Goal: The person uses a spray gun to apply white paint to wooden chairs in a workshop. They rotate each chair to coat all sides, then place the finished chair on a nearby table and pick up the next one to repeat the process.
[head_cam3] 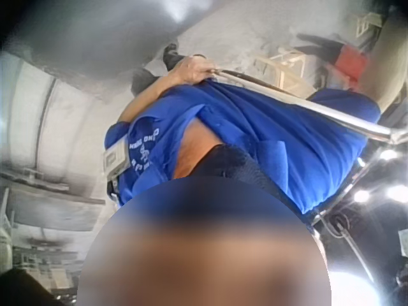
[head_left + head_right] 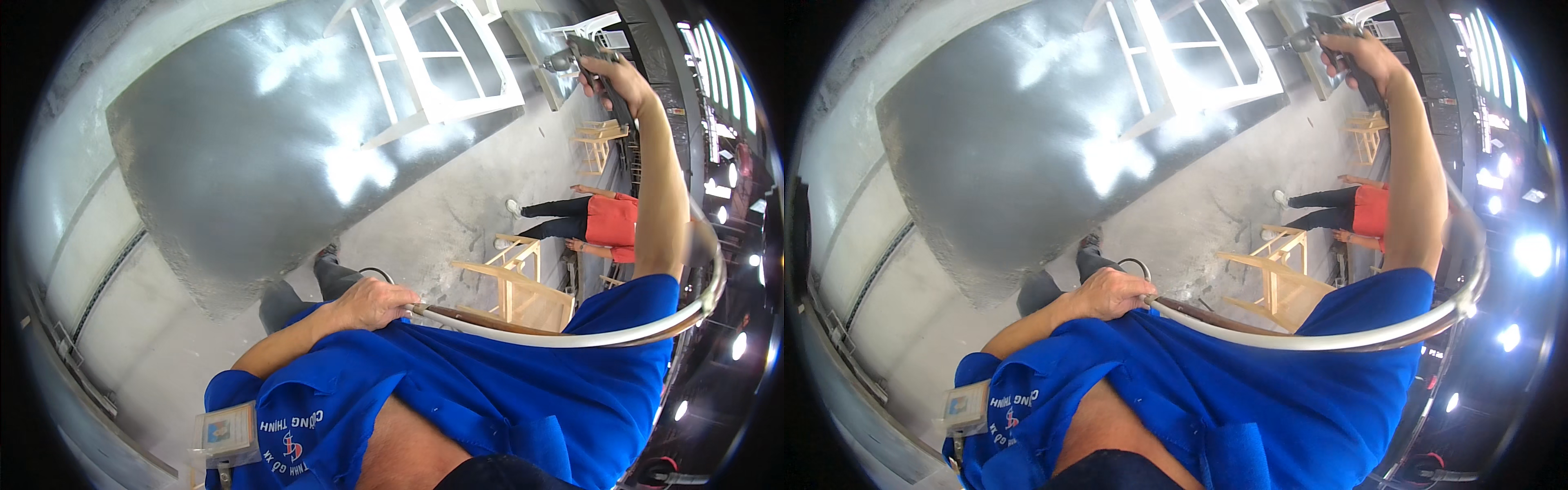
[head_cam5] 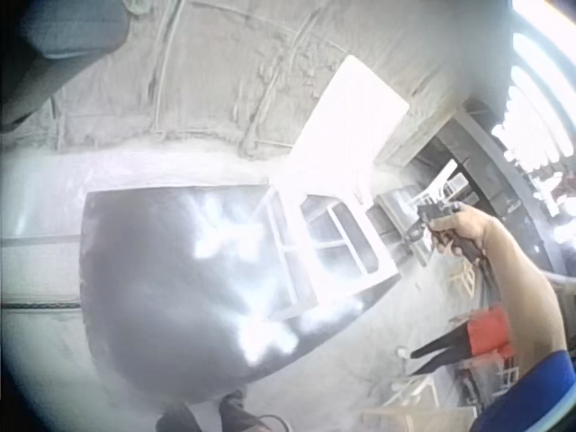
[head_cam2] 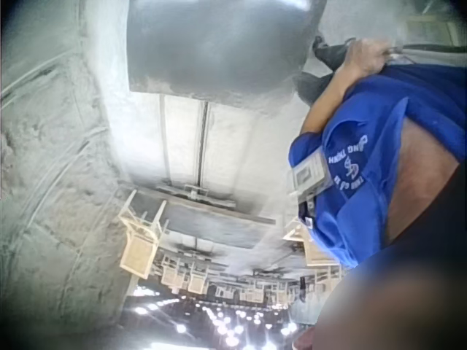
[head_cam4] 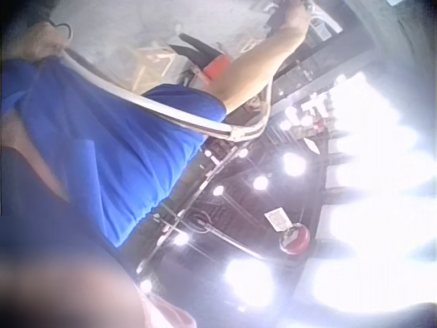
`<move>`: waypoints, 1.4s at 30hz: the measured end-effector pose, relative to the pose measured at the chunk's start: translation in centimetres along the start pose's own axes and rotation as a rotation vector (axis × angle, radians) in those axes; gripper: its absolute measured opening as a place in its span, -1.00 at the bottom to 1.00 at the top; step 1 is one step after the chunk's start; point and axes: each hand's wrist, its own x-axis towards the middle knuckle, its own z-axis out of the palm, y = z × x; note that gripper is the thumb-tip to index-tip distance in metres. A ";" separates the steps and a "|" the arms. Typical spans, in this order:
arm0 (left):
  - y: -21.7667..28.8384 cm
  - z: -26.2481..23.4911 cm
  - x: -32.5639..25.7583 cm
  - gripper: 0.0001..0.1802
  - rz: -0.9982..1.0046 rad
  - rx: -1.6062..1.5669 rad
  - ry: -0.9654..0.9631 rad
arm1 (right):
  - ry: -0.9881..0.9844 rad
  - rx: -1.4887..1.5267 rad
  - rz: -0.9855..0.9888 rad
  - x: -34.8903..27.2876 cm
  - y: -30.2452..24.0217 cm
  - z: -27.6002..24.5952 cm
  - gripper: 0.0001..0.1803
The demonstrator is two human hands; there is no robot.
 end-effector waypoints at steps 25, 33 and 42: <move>-1.3 -0.9 -1.4 -0.69 -0.505 0.081 0.167 | 0.416 -0.171 0.067 22.1 2.8 7.2 -0.70; -4.8 3.1 6.8 -0.69 -0.383 0.143 0.158 | 0.538 -0.551 -0.805 30.8 3.7 4.2 -0.54; -5.8 2.6 7.7 -0.71 -0.340 0.124 0.130 | 0.036 -0.762 -0.278 27.0 3.5 2.6 -0.53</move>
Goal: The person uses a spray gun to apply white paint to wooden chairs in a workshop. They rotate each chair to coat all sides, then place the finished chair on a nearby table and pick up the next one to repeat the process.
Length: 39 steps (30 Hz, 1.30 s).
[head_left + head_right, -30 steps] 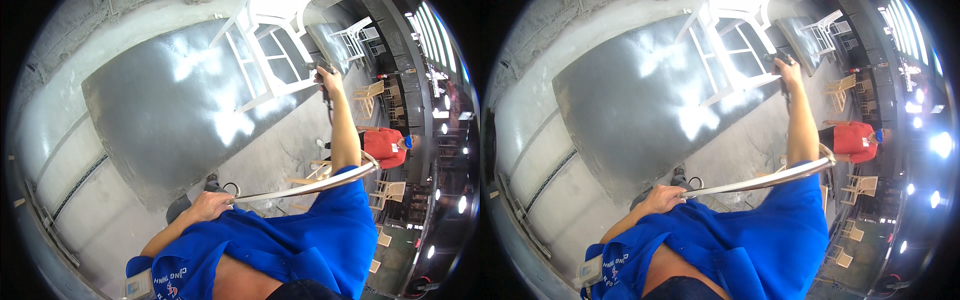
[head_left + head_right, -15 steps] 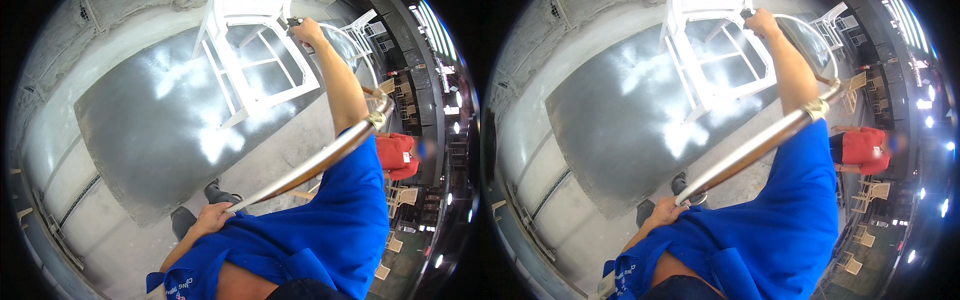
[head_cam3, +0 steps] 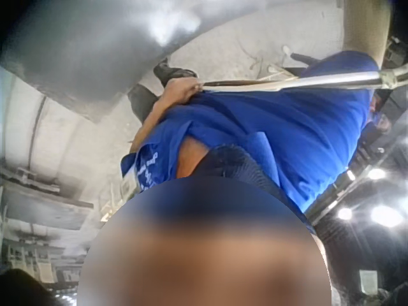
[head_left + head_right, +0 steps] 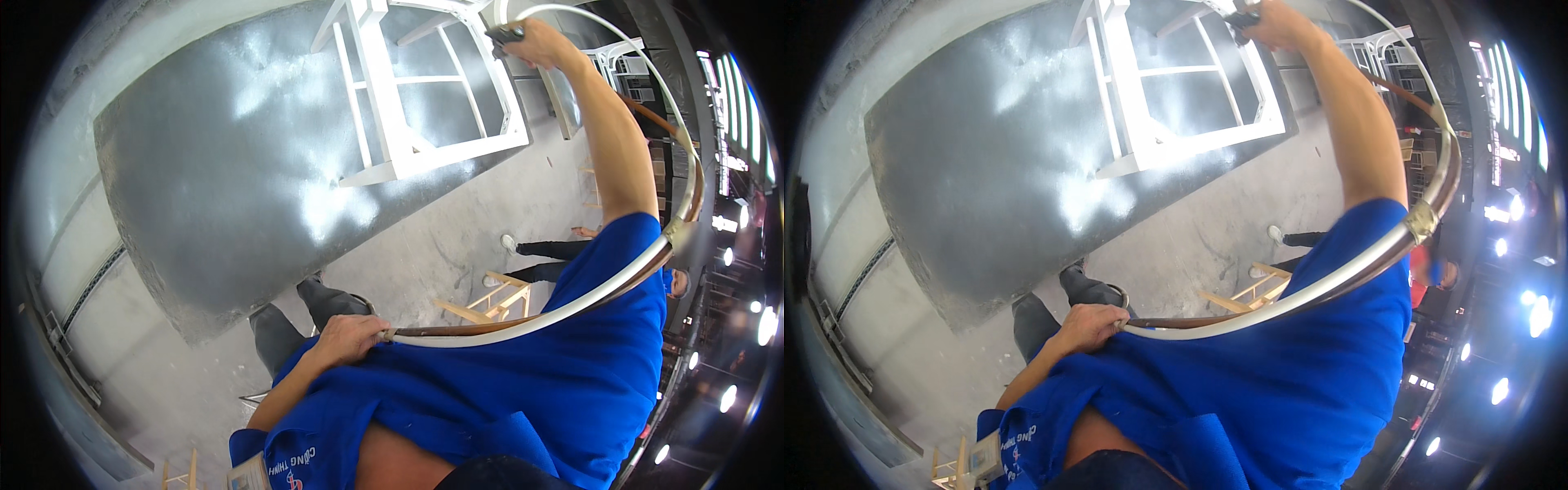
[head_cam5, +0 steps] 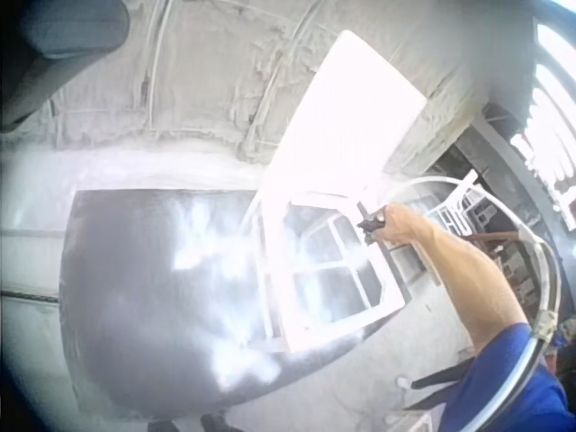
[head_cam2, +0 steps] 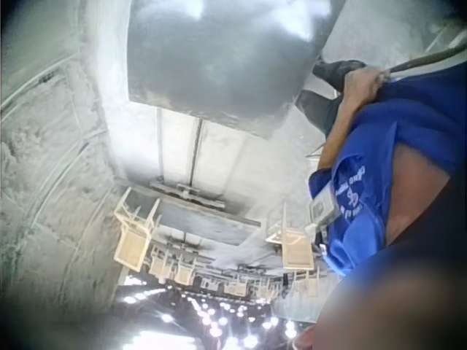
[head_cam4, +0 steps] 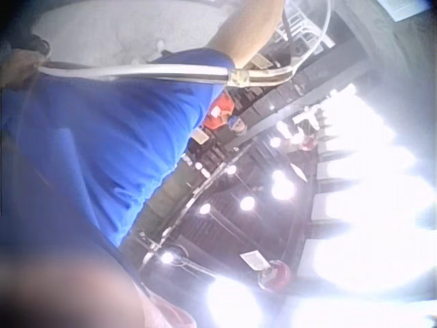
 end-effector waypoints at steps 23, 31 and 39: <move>-4.7 -16.3 -23.8 -0.76 0.056 -0.204 0.106 | -0.042 -0.223 -0.212 -5.4 -39.9 -2.2 -0.54; -4.6 -17.3 -25.4 -0.73 0.194 -0.190 0.085 | -0.128 -0.469 -0.201 -10.7 -41.5 -6.9 -0.52; -5.9 -16.9 -29.2 -0.74 0.151 -0.159 0.158 | 0.512 -0.155 -0.101 -6.9 -38.4 -6.6 -0.49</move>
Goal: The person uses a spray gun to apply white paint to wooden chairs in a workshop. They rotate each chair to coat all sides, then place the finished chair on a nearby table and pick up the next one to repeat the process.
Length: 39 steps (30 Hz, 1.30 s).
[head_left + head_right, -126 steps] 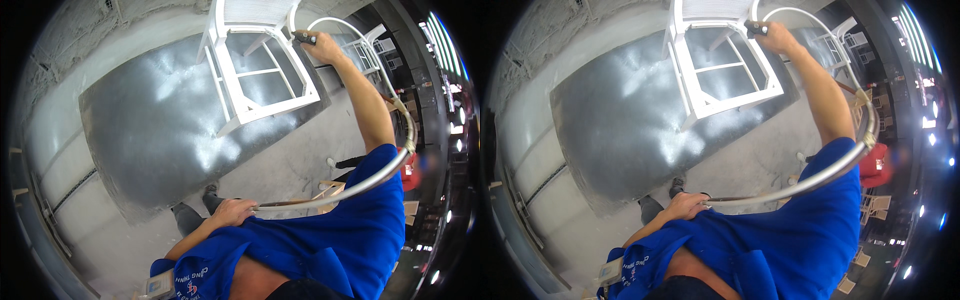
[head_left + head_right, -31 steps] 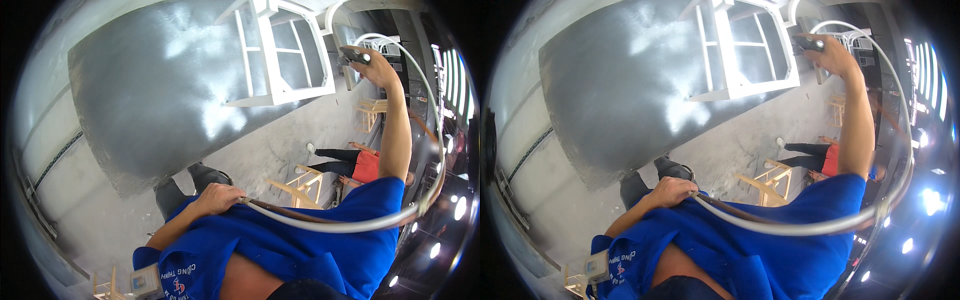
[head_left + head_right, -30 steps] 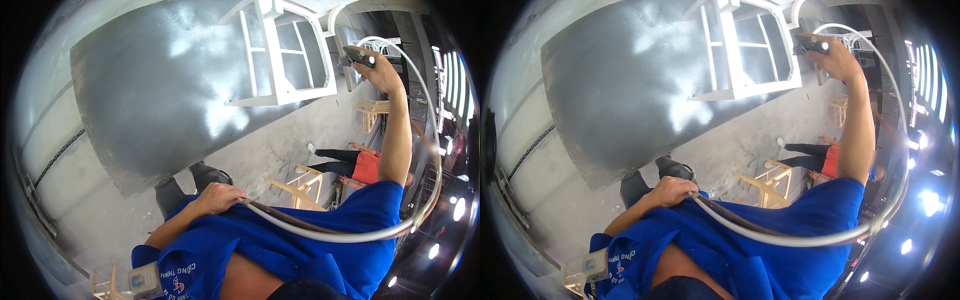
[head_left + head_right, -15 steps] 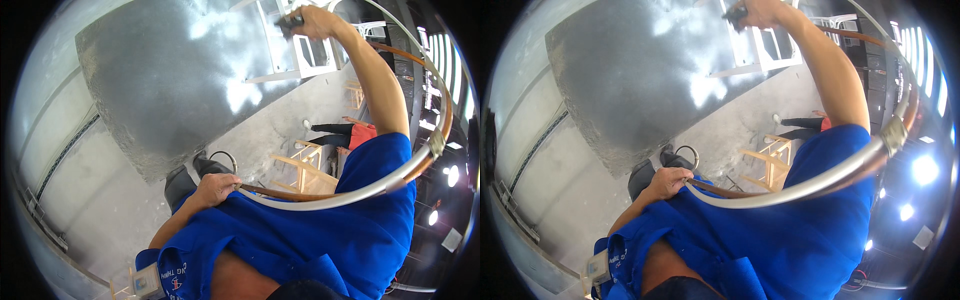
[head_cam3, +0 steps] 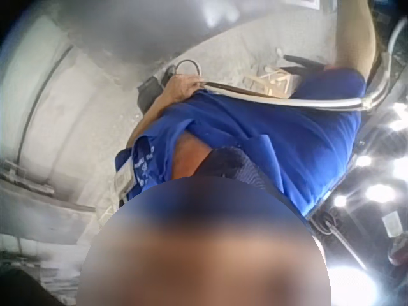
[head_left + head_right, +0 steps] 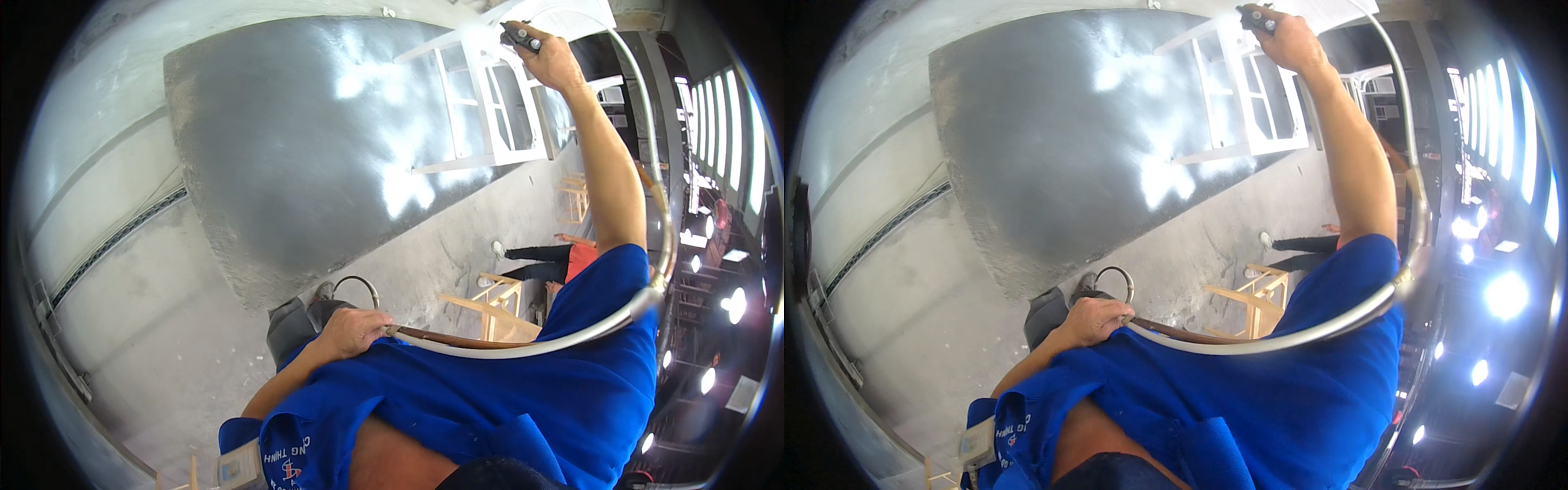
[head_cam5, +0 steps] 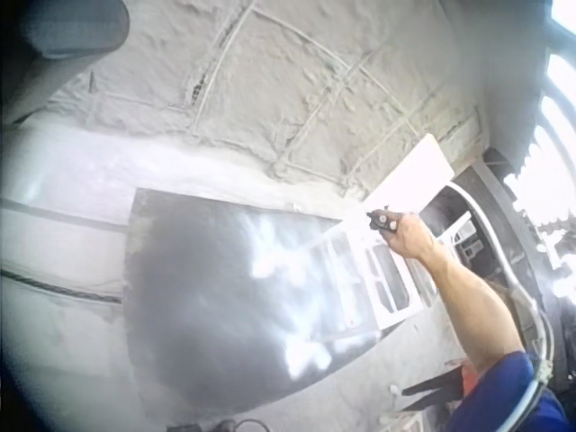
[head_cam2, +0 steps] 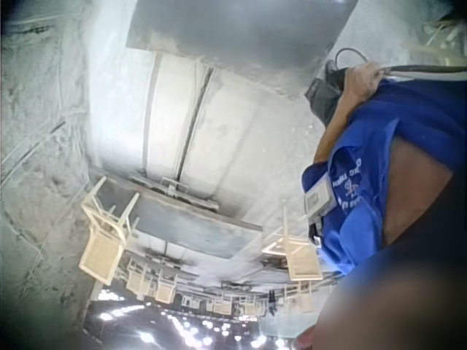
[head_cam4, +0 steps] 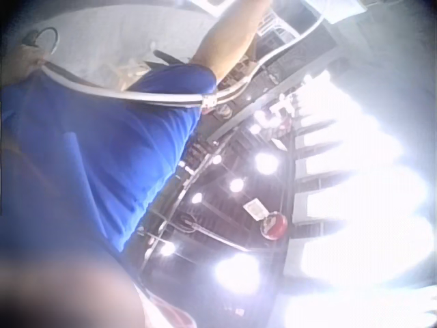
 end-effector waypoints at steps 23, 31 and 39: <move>-5.7 3.8 -8.1 -0.74 -0.173 -0.281 0.141 | -0.495 -0.032 -0.105 -4.7 -7.5 19.4 -0.56; -3.2 5.5 -9.1 -0.76 -0.234 -0.053 0.172 | -0.477 0.471 0.178 -28.1 -12.0 21.0 -0.53; 2.0 11.8 -7.3 -0.78 -0.217 0.278 0.282 | 0.436 1.532 1.232 -50.5 -10.4 23.2 -0.50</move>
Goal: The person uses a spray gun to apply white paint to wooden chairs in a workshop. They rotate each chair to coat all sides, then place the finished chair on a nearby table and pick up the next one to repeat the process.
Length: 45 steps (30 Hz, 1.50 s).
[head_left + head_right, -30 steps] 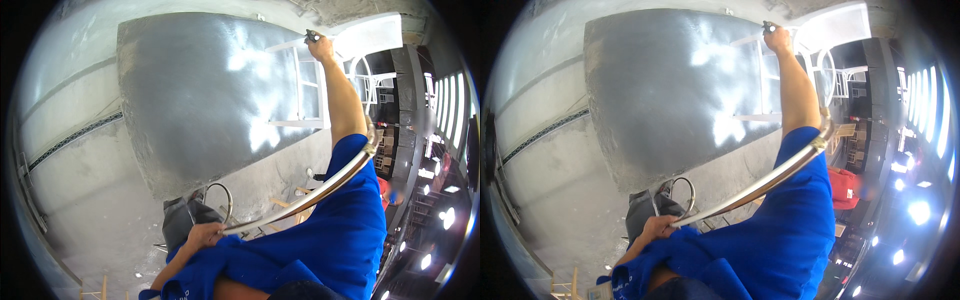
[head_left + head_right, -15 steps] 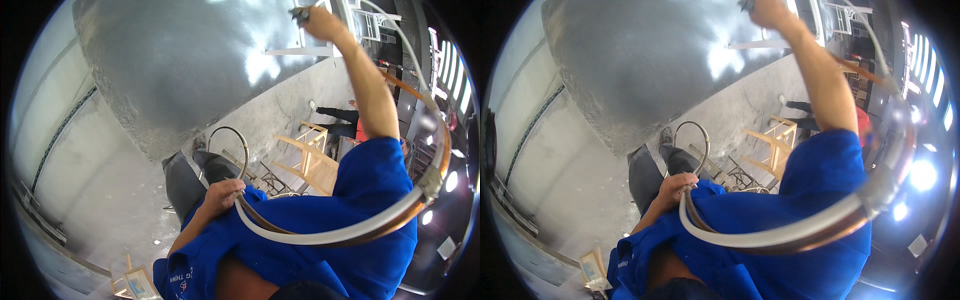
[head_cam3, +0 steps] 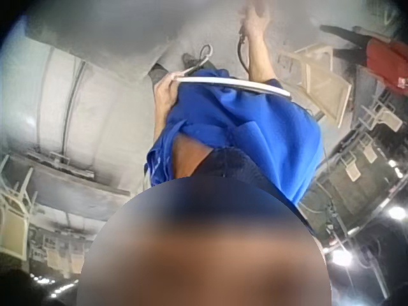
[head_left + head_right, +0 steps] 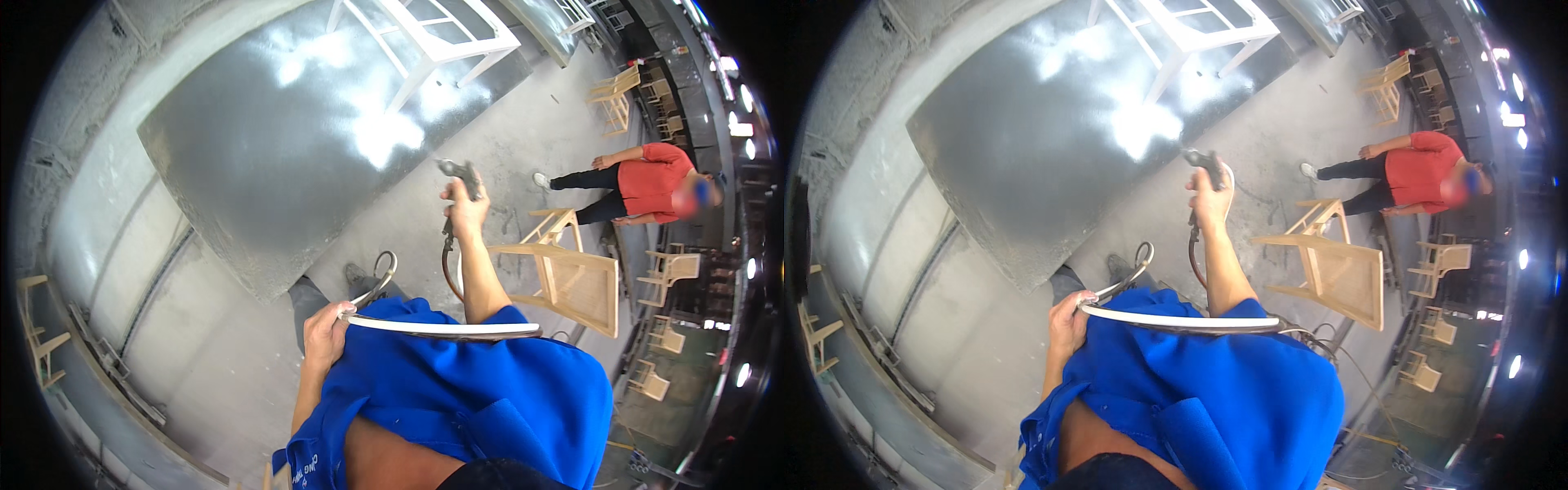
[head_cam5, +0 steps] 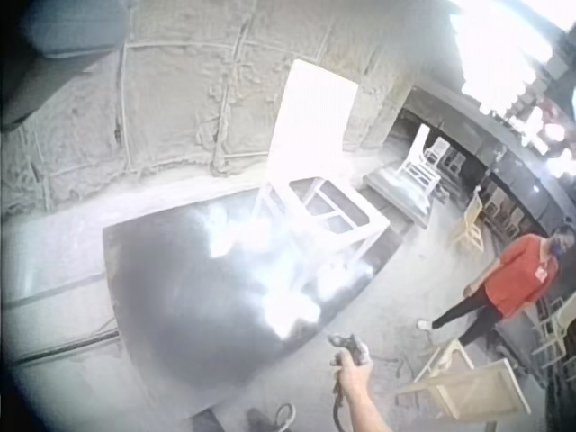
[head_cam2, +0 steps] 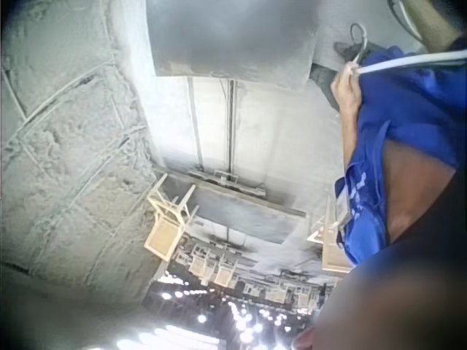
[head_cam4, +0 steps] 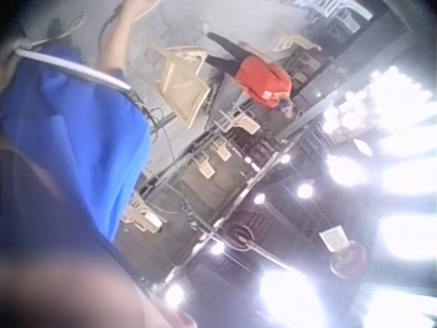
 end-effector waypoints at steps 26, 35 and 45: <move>7.7 -0.4 2.7 -0.70 -0.184 0.197 -0.264 | 0.762 0.306 0.092 31.1 5.3 0.5 -0.66; 4.9 -7.9 0.2 -0.70 -0.188 0.168 -0.085 | 0.157 -0.516 -0.392 11.4 6.5 8.6 -0.46; -4.9 -16.2 -6.0 -0.67 -0.127 0.088 0.269 | -0.244 -0.786 -0.311 18.5 -1.6 23.3 -0.58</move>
